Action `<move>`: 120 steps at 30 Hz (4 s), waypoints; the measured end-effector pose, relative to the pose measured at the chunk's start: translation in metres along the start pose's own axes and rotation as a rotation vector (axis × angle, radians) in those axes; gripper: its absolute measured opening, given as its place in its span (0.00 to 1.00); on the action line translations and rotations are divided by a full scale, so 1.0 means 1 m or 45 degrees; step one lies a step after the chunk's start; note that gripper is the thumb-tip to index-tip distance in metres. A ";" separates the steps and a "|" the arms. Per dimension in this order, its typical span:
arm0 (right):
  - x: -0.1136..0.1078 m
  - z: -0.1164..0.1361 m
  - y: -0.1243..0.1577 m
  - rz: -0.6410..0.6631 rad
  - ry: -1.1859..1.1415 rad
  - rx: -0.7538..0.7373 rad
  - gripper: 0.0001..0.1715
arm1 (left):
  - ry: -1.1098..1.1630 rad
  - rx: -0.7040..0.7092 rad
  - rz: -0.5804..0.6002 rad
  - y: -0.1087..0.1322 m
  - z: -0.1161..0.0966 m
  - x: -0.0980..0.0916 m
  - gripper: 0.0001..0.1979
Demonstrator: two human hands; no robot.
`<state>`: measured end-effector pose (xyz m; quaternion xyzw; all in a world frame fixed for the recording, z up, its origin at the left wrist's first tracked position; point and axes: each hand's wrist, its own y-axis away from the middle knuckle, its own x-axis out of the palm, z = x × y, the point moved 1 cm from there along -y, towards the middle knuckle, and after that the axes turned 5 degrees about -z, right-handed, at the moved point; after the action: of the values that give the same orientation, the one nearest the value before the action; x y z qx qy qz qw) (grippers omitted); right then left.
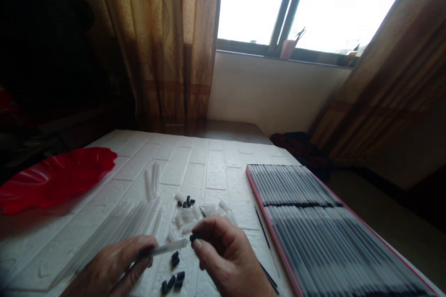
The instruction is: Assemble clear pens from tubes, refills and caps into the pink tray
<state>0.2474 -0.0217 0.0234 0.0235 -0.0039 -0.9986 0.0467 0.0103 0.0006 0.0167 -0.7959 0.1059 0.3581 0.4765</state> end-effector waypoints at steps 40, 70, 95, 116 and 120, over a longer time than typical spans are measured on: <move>0.007 -0.001 -0.005 -0.085 1.374 -0.999 0.27 | 0.122 0.020 0.167 0.014 0.016 0.009 0.15; 0.003 -0.008 -0.003 0.015 1.192 -0.861 0.30 | 0.153 0.053 0.230 0.016 0.017 0.010 0.15; 0.005 -0.013 -0.005 0.012 1.132 -0.832 0.32 | 0.210 0.030 0.160 0.019 0.022 0.015 0.14; 0.000 0.002 0.000 0.058 1.057 -0.752 0.05 | 0.061 0.044 0.125 0.005 0.011 0.001 0.14; 0.002 0.004 0.000 0.052 1.189 -0.767 0.11 | 0.122 0.071 0.129 0.010 0.014 0.007 0.14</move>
<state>0.2454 -0.0223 0.0269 0.4493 0.3025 -0.8379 0.0673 0.0031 0.0082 0.0010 -0.7923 0.1788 0.3401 0.4740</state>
